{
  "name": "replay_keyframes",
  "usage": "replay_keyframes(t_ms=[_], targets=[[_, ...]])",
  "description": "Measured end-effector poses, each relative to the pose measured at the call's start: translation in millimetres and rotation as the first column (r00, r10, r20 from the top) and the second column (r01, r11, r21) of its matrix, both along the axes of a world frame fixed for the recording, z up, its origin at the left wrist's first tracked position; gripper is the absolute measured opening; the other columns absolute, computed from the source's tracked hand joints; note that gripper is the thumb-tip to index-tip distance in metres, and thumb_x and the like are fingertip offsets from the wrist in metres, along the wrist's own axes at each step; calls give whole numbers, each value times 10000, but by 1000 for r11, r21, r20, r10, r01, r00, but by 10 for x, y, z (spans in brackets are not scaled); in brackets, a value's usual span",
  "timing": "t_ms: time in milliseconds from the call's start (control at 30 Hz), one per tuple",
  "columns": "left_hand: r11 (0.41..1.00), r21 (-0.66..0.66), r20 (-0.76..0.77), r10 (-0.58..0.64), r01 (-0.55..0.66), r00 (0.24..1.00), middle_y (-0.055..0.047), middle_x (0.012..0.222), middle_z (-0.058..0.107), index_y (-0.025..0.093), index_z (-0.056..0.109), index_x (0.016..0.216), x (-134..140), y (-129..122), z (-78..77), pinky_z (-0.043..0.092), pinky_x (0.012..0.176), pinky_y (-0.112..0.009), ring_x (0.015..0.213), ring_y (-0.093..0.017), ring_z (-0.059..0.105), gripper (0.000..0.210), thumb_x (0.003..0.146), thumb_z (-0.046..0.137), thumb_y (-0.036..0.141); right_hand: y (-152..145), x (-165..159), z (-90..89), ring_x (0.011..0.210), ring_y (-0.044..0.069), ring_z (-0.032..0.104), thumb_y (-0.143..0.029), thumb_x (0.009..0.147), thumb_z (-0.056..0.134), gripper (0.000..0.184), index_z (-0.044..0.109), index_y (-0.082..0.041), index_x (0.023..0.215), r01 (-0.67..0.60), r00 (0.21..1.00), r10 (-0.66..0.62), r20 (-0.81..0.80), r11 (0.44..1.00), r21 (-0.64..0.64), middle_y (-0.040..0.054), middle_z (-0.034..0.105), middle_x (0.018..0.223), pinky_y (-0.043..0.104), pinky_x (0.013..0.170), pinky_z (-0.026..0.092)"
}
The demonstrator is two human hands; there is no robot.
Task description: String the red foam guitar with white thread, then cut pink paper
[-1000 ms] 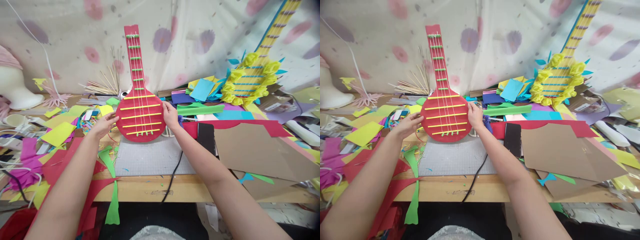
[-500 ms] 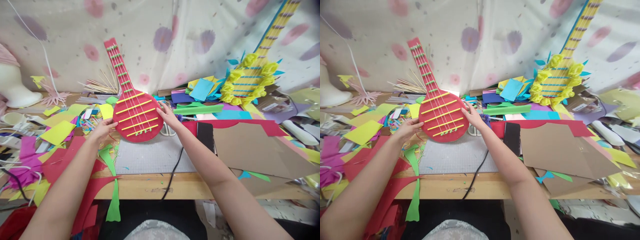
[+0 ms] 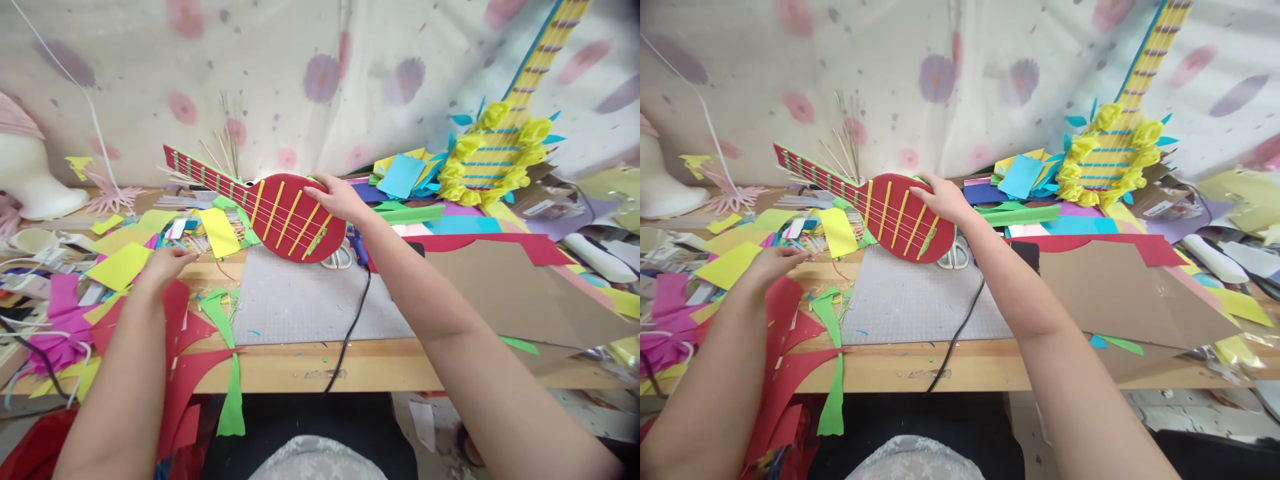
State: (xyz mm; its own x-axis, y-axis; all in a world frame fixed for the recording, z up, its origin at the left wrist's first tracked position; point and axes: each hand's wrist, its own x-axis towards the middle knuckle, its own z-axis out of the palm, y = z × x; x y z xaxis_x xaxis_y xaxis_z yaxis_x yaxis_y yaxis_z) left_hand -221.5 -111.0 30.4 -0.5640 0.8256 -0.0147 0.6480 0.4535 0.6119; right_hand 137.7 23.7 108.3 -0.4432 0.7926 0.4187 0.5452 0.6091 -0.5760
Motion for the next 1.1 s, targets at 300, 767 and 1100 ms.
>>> replay_keyframes(t_ms=[300, 767, 1100], targets=[[1000, -9, -24, 15, -15, 1000, 43, 467, 472, 191, 589, 594, 146, -76, 36, 311, 505, -247, 512, -133, 431, 312, 676, 638, 488, 94, -99, -180, 1055, 255, 587, -505, 826, 527, 398, 619, -214, 1081, -9, 984, -7, -180, 996, -87, 57, 667, 1059, 467, 987, 410], [901, 416, 296, -260, 120, 919, -143, 1244, 560, 191, 520, 1167, 626, 432, -338, 519, 835, -380, 1040, -230, 599, 559, 651, 710, 294, 6, -400, -1269, 995, 169, 634, -467, 682, 667, 468, 444, -290, 1053, -378, 495, -257, -830, 797, -472, -5, 648, 1088, 369, 939, 502], [881, 454, 591, -408, 131, 696, -74, 1005, 693, 177, 592, 970, 504, 598, -382, 557, 734, -345, 853, -196, 660, 501, 553, 761, 397, 114, -494, -1283, 1074, 157, 623, -463, 883, 425, 456, 343, -241, 1273, -234, 668, -259, -698, 817, -527, 97, 574, 1281, 338, 860, 536]])
